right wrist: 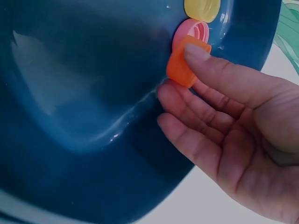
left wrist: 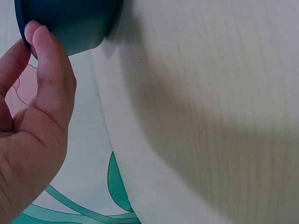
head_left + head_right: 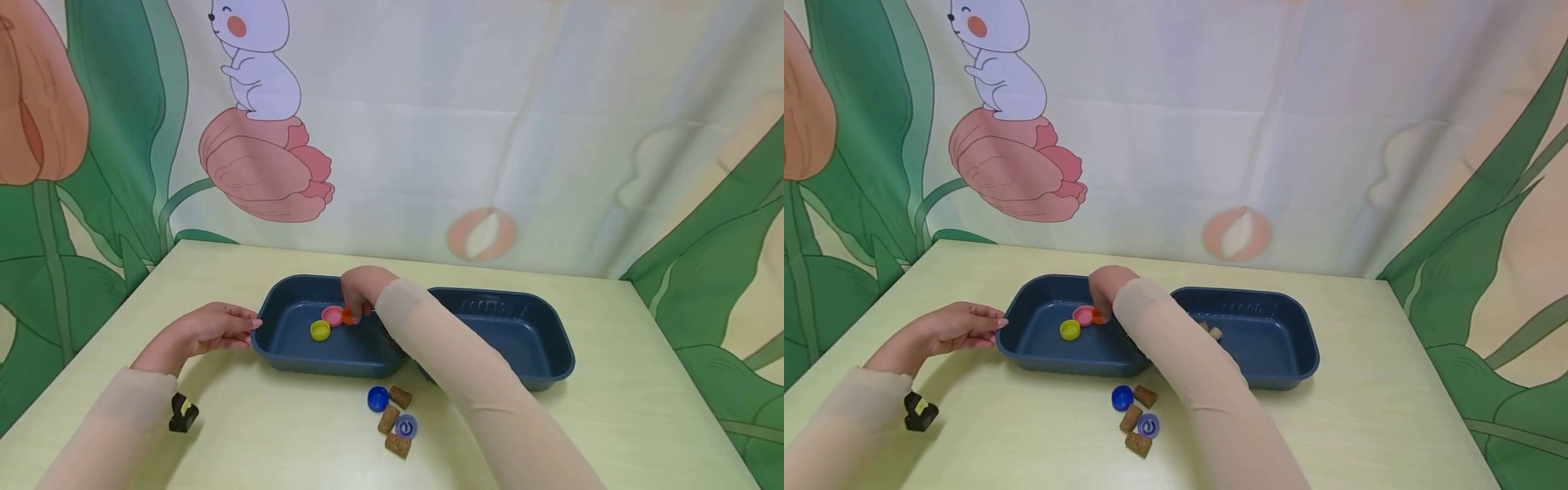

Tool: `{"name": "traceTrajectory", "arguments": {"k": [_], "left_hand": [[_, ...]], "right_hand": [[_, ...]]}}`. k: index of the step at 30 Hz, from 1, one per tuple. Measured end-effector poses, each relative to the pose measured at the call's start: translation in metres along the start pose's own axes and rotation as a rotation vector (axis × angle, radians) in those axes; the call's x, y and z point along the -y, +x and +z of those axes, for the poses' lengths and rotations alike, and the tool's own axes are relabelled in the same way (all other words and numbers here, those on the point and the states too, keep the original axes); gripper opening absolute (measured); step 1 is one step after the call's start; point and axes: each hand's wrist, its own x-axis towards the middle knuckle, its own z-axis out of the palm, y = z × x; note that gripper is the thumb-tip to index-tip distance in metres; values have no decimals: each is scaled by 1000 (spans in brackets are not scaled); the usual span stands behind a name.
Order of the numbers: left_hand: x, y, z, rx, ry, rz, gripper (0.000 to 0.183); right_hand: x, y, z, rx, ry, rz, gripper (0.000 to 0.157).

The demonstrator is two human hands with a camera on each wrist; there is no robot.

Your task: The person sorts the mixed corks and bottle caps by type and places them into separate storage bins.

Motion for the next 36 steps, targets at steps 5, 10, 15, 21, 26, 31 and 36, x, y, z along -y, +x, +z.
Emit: {"name": "traceTrajectory", "arguments": {"k": [5,10,15,21,26,31,36], "left_hand": [[-1,0,0,2,4,1,16],[-1,1,0,-3,15,-1,19],[-1,1,0,-2,14,4,16],[-1,1,0,-5,14,-1,17],[-2,0,1,-9,9,-3,17],[-2,-1,1,-11,7,0,17],[0,0,1,-10,8,1,19]], "right_hand": [[9,0,2,11,-16,82,12],[13,-6,5,3,30,113,21],[11,-3,8,-16,50,112,26],[9,6,12,-24,45,122,25],[9,11,13,-39,29,107,25],[11,7,14,-55,34,112,26],[12,1,14,-53,66,127,29]]}}
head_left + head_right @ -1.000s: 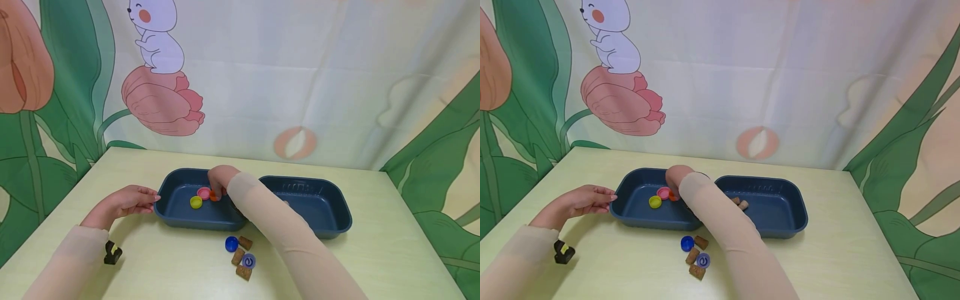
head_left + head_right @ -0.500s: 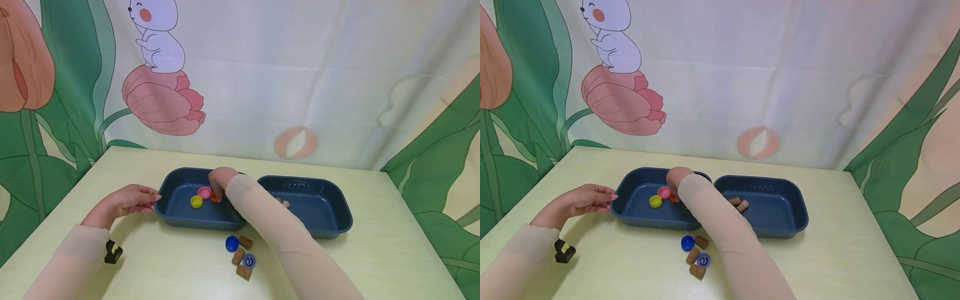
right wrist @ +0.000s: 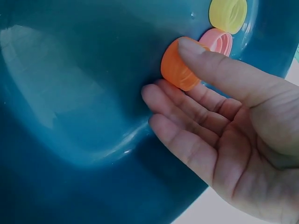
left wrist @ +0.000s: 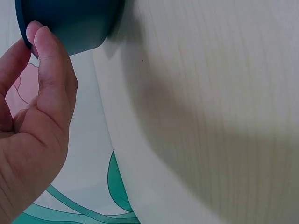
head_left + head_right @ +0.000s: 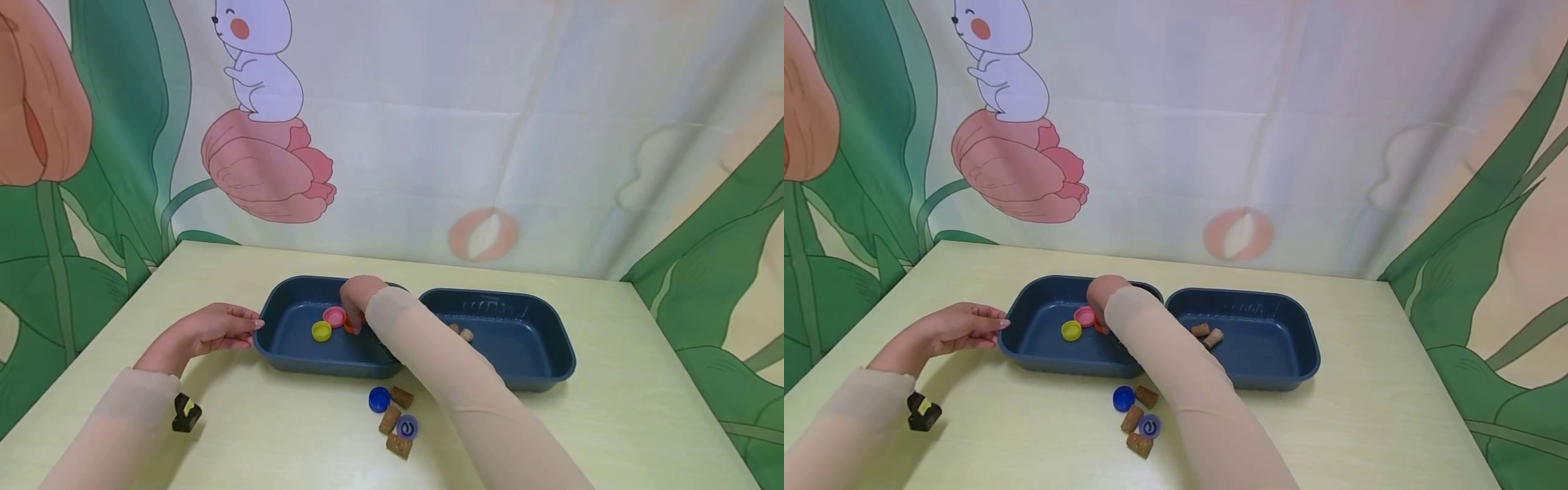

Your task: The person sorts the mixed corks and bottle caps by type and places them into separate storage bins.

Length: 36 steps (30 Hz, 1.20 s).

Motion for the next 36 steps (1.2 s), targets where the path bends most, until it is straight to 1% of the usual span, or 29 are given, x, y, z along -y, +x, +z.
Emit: {"name": "traceTrajectory", "arguments": {"k": [2,5,9,16,20,27,33,36], "left_hand": [[1,0,-1,0,-3,0,19],[2,1,-1,0,-7,3,19],[1,1,-1,-3,-3,3,19],[0,1,0,-9,5,2,23],[-1,0,1,-9,6,1,23],[-2,-1,2,-6,13,12,27],[-2,-2,2,-4,5,16,22],[-2,-1,3,-3,10,11,26]], "right_hand": [[0,0,0,1,3,1,29],[-1,-1,-2,3,-5,7,25],[-3,-2,-7,25,-62,12,20],[-10,-4,-15,52,-116,1,25],[-17,-4,-17,57,-145,-72,29],[-36,-3,-20,35,-89,-236,32],[-49,-8,-20,19,-40,-287,33],[-57,-13,-18,12,-22,-315,34]]}}
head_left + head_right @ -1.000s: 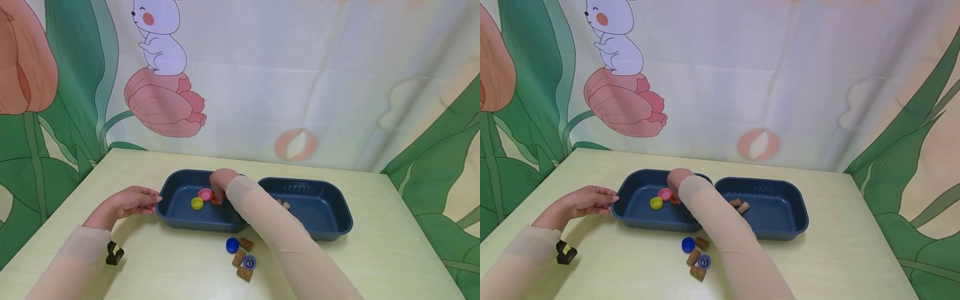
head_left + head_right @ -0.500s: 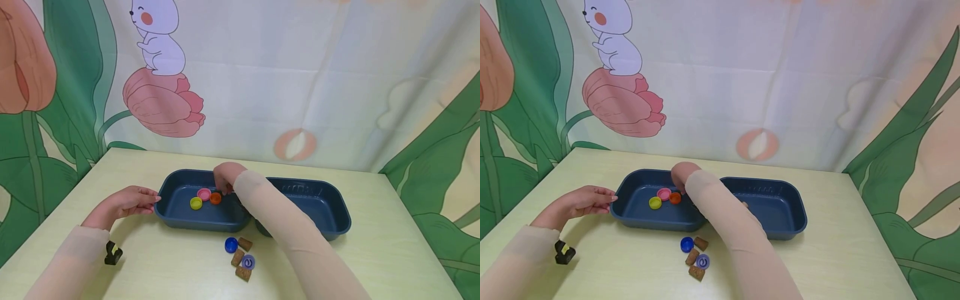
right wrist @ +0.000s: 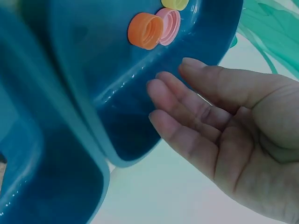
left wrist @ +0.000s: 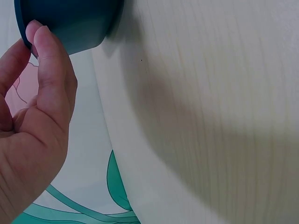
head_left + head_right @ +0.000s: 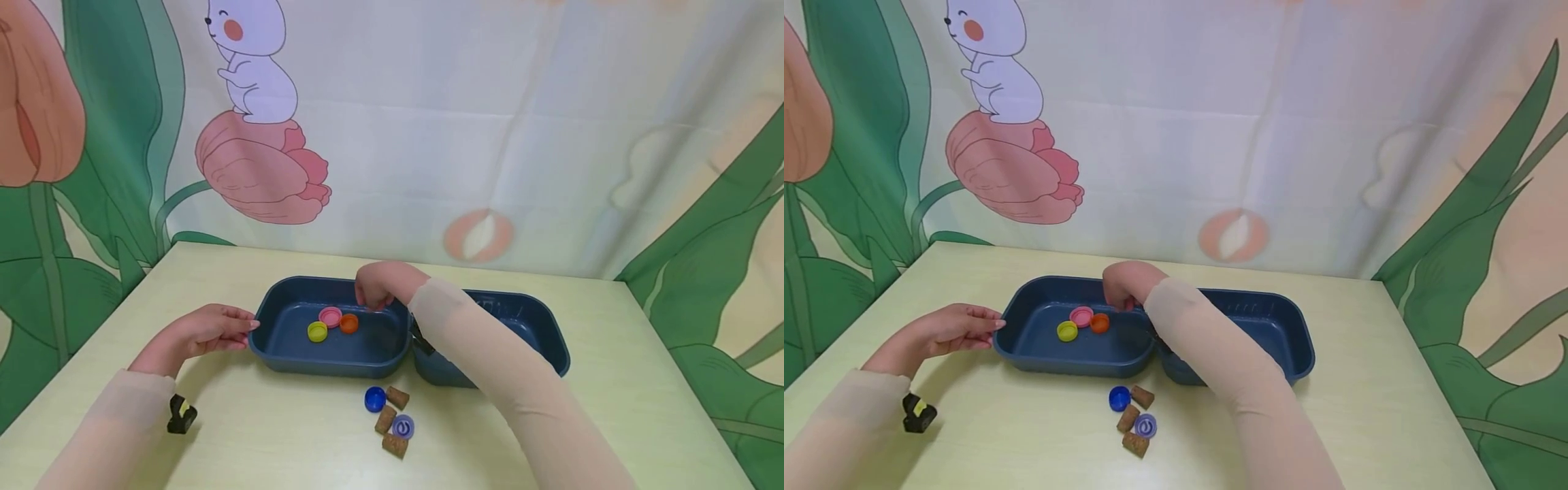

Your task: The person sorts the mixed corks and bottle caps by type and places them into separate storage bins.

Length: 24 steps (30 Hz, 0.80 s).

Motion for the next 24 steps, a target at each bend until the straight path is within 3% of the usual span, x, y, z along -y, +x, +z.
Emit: {"name": "traceTrajectory", "arguments": {"k": [7,14,24], "left_hand": [[-1,0,1,-10,27,-19,31],[0,1,3,-1,22,-22,35],[0,1,0,1,37,-29,42]], "right_hand": [[-6,-15,7,-23,-16,-72,32],[-7,-38,12,-111,-48,-165,27],[-18,-72,27,-242,18,-308,24]]}}
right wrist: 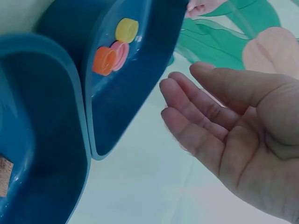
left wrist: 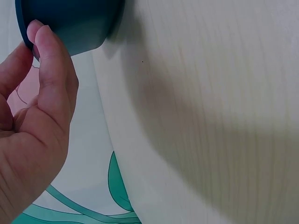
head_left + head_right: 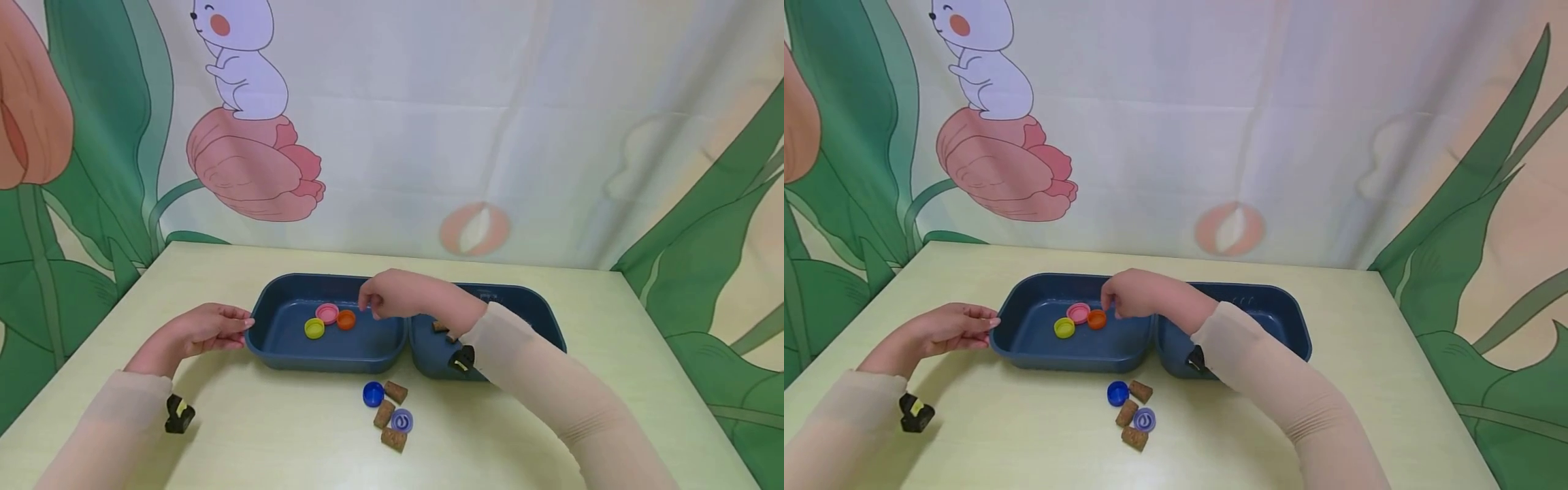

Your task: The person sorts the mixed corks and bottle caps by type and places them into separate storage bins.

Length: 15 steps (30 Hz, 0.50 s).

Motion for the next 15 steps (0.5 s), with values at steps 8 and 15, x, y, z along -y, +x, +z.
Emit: {"name": "traceTrajectory", "arguments": {"k": [8,15], "left_hand": [[4,1,-1,-4,-13,5,41],[5,1,1,-7,-14,12,46]], "right_hand": [[5,-32,14,-121,38,-40,21],[4,-55,35,-209,49,-82,18]]}}
